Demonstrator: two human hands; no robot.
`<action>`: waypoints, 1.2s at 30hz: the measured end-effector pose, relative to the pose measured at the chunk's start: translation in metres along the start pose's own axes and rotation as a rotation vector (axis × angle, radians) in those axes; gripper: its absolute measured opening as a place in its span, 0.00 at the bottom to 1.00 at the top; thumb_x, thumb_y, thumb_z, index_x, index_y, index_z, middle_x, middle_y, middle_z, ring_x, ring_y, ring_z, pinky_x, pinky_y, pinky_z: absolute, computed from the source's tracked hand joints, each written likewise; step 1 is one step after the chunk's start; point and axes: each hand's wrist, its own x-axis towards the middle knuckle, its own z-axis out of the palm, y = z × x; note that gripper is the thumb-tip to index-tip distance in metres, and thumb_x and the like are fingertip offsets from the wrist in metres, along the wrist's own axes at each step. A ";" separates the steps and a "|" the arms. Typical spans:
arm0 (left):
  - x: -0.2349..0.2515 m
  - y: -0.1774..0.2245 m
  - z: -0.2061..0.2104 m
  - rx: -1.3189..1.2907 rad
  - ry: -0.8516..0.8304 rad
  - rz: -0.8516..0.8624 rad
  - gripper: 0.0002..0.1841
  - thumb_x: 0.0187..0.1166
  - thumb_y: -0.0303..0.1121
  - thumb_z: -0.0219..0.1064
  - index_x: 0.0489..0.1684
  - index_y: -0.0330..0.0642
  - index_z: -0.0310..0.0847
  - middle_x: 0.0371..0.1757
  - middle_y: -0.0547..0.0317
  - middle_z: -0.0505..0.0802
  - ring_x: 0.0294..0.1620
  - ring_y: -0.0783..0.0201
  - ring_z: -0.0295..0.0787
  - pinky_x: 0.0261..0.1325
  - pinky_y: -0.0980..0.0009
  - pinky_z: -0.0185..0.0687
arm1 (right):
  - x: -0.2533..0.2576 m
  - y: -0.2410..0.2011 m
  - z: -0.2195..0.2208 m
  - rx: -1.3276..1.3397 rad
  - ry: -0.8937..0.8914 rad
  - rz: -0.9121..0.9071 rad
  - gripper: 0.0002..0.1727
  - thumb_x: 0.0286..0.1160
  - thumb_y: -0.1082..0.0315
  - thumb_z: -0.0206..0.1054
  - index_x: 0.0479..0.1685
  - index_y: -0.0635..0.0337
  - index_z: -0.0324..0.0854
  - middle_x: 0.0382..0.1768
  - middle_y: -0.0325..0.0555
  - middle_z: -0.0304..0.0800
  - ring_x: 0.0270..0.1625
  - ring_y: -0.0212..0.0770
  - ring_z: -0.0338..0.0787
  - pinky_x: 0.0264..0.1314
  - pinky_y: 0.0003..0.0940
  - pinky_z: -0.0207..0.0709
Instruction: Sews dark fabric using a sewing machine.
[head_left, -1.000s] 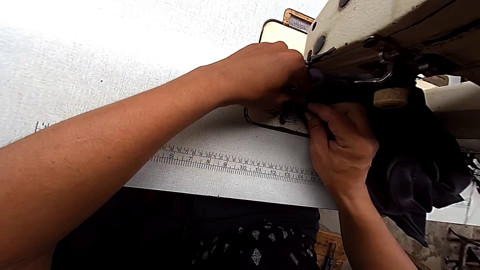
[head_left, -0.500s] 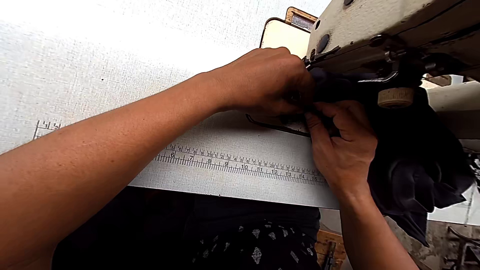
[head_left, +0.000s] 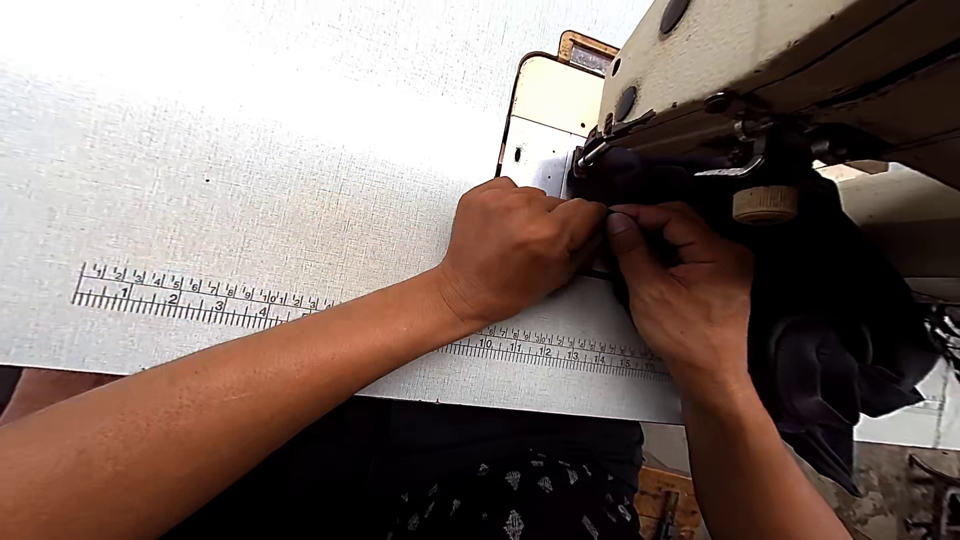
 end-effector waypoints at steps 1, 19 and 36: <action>-0.001 0.004 -0.001 -0.018 -0.015 -0.058 0.09 0.76 0.32 0.69 0.35 0.43 0.97 0.18 0.57 0.91 0.16 0.62 0.81 0.22 0.64 0.65 | 0.001 -0.001 0.001 0.017 0.005 0.014 0.05 0.79 0.65 0.71 0.44 0.53 0.91 0.35 0.25 0.90 0.31 0.13 0.84 0.32 0.09 0.77; 0.043 -0.042 -0.034 -0.039 -0.438 0.137 0.12 0.83 0.38 0.62 0.47 0.54 0.95 0.22 0.59 0.90 0.22 0.56 0.88 0.20 0.56 0.69 | -0.003 0.005 0.011 -0.078 0.064 -0.061 0.04 0.79 0.66 0.68 0.42 0.53 0.87 0.28 0.25 0.82 0.24 0.12 0.75 0.24 0.08 0.68; 0.040 -0.050 -0.019 -0.014 -0.223 0.602 0.14 0.82 0.22 0.56 0.36 0.38 0.92 0.12 0.56 0.78 0.13 0.58 0.71 0.22 0.62 0.56 | -0.004 0.009 0.013 -0.130 0.083 -0.159 0.06 0.80 0.66 0.66 0.43 0.57 0.88 0.37 0.31 0.84 0.31 0.13 0.76 0.32 0.07 0.69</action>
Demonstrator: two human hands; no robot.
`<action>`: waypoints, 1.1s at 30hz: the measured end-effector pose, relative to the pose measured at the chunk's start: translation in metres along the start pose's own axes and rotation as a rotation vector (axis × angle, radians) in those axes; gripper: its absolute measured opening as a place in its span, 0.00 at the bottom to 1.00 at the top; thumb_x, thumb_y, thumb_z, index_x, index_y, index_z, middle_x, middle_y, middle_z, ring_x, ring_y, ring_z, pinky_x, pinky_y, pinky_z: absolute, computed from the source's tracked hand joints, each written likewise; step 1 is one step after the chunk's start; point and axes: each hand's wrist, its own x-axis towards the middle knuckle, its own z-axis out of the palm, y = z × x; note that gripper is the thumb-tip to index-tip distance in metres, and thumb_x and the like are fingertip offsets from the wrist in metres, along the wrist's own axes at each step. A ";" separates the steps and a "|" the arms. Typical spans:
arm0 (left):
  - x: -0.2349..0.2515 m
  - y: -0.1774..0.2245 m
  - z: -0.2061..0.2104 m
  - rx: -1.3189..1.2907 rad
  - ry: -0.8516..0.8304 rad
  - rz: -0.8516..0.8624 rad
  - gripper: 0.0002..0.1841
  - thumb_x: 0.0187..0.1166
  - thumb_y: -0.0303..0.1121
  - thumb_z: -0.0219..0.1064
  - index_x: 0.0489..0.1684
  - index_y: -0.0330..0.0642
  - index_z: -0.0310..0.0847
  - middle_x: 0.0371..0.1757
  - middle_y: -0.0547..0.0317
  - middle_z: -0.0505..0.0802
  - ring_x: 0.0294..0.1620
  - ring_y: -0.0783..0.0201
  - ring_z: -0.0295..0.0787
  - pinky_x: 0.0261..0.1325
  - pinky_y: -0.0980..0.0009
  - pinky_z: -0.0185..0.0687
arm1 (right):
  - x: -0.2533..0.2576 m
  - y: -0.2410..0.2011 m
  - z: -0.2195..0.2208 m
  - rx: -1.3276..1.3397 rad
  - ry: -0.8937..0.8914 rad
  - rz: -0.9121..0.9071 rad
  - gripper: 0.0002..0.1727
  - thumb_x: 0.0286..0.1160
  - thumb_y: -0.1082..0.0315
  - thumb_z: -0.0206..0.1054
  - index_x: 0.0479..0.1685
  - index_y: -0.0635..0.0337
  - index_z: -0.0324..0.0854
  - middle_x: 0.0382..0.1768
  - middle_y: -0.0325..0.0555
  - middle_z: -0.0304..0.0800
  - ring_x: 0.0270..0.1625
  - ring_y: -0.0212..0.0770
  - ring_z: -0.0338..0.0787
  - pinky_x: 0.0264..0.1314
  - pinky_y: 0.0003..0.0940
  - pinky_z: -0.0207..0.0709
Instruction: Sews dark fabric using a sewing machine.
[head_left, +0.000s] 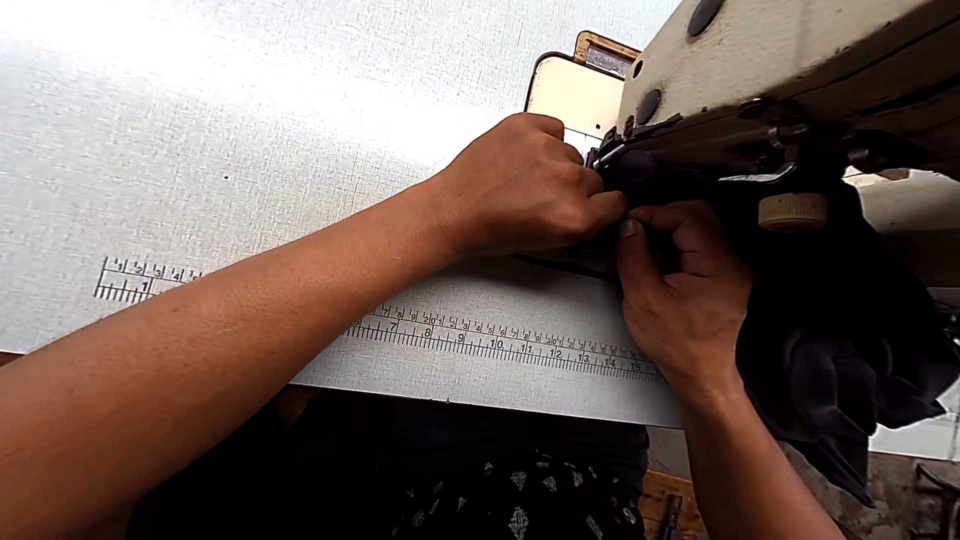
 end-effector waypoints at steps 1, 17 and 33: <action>0.000 0.000 0.000 -0.001 -0.001 0.008 0.14 0.82 0.22 0.56 0.35 0.37 0.91 0.12 0.56 0.77 0.13 0.58 0.70 0.22 0.62 0.57 | 0.000 0.000 0.000 -0.008 0.006 -0.019 0.06 0.80 0.66 0.67 0.42 0.58 0.88 0.38 0.32 0.84 0.32 0.13 0.76 0.33 0.07 0.69; -0.012 0.051 0.007 0.138 0.007 -0.426 0.10 0.81 0.29 0.63 0.32 0.41 0.91 0.16 0.57 0.84 0.17 0.56 0.76 0.25 0.62 0.61 | 0.004 0.011 -0.004 -0.442 0.054 -0.676 0.07 0.76 0.69 0.70 0.41 0.62 0.93 0.37 0.51 0.90 0.36 0.46 0.84 0.35 0.35 0.72; -0.007 0.032 -0.008 -0.063 -0.205 -0.492 0.12 0.81 0.39 0.62 0.35 0.49 0.92 0.21 0.60 0.87 0.23 0.58 0.85 0.28 0.58 0.68 | 0.012 0.005 -0.012 -0.524 -0.231 -0.716 0.10 0.80 0.68 0.64 0.41 0.60 0.91 0.39 0.50 0.88 0.33 0.49 0.78 0.29 0.40 0.64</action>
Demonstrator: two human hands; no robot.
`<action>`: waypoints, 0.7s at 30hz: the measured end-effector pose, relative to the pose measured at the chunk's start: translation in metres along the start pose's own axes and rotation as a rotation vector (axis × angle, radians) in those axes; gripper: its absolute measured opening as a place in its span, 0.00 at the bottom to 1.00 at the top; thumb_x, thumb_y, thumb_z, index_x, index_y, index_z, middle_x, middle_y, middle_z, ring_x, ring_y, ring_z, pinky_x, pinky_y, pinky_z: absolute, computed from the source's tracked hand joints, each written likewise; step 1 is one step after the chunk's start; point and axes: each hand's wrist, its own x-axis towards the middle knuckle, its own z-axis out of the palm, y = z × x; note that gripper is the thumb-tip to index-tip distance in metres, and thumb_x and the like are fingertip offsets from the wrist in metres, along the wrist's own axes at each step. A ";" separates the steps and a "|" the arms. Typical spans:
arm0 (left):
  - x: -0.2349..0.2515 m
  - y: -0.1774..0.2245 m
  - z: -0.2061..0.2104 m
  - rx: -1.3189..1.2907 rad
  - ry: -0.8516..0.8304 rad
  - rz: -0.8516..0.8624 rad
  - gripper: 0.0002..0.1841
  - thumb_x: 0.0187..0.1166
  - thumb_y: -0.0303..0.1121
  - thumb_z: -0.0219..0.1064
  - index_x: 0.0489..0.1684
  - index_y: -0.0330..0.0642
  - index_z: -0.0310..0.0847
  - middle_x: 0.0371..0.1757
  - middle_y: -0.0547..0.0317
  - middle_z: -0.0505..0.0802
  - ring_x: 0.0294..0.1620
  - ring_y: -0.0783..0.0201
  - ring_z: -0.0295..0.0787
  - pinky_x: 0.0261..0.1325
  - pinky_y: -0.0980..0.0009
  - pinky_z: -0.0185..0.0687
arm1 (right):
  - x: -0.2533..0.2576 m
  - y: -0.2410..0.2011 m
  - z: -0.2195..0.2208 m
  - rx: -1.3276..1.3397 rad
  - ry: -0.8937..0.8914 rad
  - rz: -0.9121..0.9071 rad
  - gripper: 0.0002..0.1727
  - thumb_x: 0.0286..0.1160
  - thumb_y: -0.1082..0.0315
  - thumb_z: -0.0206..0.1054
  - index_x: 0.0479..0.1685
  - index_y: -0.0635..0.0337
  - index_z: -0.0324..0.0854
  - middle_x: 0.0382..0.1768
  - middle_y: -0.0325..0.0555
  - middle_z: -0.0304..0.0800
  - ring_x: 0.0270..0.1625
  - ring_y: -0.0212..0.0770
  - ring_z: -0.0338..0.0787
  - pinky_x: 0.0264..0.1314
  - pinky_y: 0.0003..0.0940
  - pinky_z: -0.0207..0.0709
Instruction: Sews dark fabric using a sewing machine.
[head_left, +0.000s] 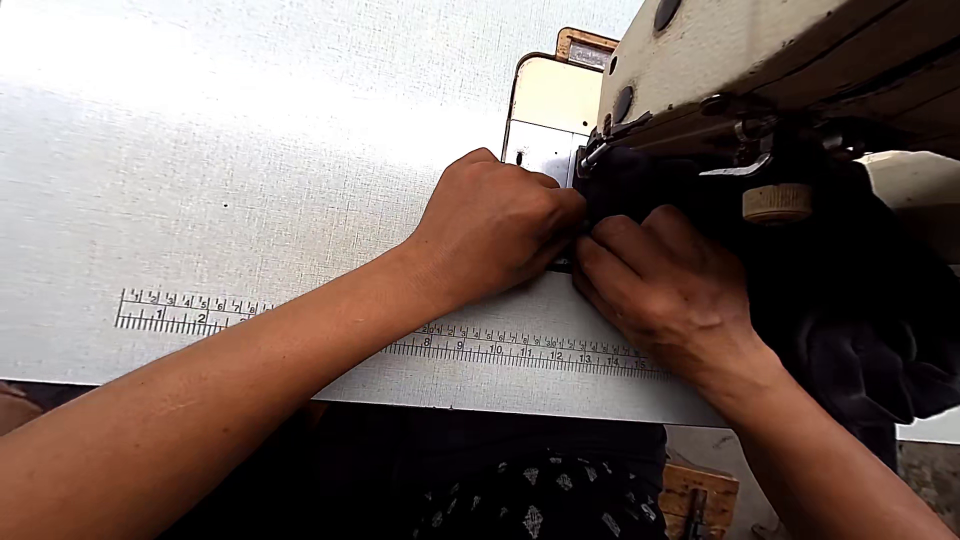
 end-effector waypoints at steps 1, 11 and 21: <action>0.000 0.001 0.002 0.003 0.028 0.000 0.11 0.80 0.38 0.63 0.35 0.48 0.92 0.21 0.59 0.87 0.22 0.58 0.84 0.28 0.58 0.67 | 0.000 0.000 0.000 -0.003 -0.001 0.000 0.10 0.80 0.68 0.64 0.41 0.60 0.91 0.39 0.50 0.88 0.33 0.49 0.79 0.29 0.40 0.64; -0.001 0.006 0.002 0.049 -0.027 -0.085 0.16 0.83 0.49 0.61 0.43 0.58 0.97 0.20 0.64 0.84 0.22 0.61 0.81 0.30 0.58 0.65 | -0.015 -0.010 -0.025 0.098 -0.255 0.139 0.23 0.88 0.54 0.53 0.61 0.54 0.91 0.47 0.47 0.88 0.42 0.49 0.81 0.34 0.39 0.69; -0.005 0.016 -0.001 0.131 -0.091 -0.121 0.20 0.85 0.54 0.58 0.52 0.59 0.97 0.21 0.62 0.85 0.22 0.58 0.81 0.31 0.57 0.67 | 0.051 0.084 -0.010 0.234 -0.753 0.515 0.31 0.92 0.41 0.48 0.69 0.55 0.84 0.61 0.59 0.90 0.69 0.59 0.87 0.69 0.65 0.74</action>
